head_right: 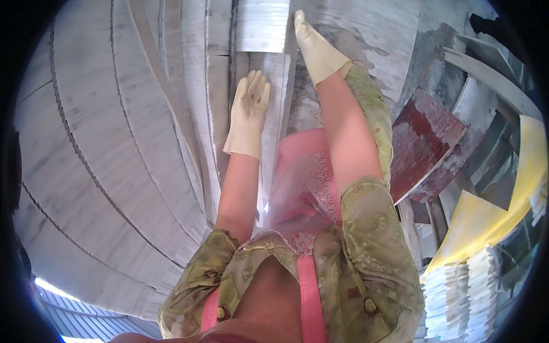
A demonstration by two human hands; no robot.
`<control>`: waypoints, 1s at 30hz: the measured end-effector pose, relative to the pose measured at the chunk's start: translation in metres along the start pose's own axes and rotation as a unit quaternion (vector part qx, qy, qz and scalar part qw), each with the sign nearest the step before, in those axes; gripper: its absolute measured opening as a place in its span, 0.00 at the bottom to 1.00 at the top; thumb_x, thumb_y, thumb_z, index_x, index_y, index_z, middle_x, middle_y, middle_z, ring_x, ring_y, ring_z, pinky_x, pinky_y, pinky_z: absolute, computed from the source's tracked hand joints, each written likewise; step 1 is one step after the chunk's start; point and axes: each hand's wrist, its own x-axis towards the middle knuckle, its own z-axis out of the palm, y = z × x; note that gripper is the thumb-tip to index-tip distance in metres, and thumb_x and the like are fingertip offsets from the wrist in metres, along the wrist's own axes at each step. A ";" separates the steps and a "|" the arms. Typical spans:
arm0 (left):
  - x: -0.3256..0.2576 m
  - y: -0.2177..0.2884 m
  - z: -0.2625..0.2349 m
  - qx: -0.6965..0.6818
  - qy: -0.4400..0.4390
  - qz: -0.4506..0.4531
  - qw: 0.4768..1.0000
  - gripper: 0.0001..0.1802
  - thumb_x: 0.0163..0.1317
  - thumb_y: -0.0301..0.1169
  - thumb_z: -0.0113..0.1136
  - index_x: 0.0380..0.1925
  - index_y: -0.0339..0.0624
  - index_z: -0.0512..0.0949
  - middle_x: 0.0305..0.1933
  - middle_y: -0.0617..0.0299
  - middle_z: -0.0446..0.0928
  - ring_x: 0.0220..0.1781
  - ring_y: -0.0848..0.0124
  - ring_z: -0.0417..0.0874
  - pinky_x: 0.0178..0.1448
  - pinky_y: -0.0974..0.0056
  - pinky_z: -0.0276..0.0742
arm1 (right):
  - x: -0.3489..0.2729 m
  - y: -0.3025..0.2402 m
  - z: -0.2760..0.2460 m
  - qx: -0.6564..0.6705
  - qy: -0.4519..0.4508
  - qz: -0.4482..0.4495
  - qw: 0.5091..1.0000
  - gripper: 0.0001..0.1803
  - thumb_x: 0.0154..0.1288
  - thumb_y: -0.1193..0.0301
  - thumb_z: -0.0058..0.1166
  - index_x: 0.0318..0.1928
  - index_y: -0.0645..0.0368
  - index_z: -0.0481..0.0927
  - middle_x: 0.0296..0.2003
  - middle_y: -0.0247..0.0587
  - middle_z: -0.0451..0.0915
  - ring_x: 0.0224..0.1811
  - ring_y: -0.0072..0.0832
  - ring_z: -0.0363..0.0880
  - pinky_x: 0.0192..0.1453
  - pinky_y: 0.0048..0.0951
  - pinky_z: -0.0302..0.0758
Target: The person repeatedly picks up white rectangular tiles from a conveyor and stacks them onto a yellow board. The person also moves a white plastic basket and places tiles into it. The person wears gloves and a pink apron while working in a factory setting.
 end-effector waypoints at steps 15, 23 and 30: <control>-0.020 -0.012 -0.060 0.241 0.009 -0.050 0.969 0.31 0.75 0.43 0.58 0.67 0.30 0.67 0.71 0.44 0.69 0.74 0.55 0.69 0.78 0.54 0.65 | 0.007 0.032 -0.039 0.479 -0.042 0.205 0.853 0.31 0.82 0.62 0.32 0.76 0.69 0.53 0.75 0.62 0.60 0.80 0.48 0.54 0.81 0.39 0.56; -0.106 -0.045 -0.168 0.278 0.092 -0.082 0.953 0.24 0.70 0.38 0.66 0.59 0.35 0.75 0.58 0.55 0.80 0.62 0.65 0.80 0.68 0.61 0.74 | -0.068 0.009 -0.006 0.388 -0.151 0.211 0.884 0.42 0.79 0.45 0.34 0.79 0.63 0.51 0.80 0.53 0.49 0.82 0.47 0.48 0.84 0.41 0.47; -0.177 -0.036 -0.208 0.352 0.103 -0.068 0.928 0.25 0.70 0.39 0.63 0.59 0.32 0.76 0.55 0.59 0.80 0.58 0.72 0.79 0.64 0.67 0.72 | -0.069 -0.017 -0.074 0.120 -0.161 0.088 0.976 0.43 0.74 0.42 0.44 0.76 0.61 0.59 0.76 0.55 0.59 0.80 0.48 0.53 0.83 0.39 0.49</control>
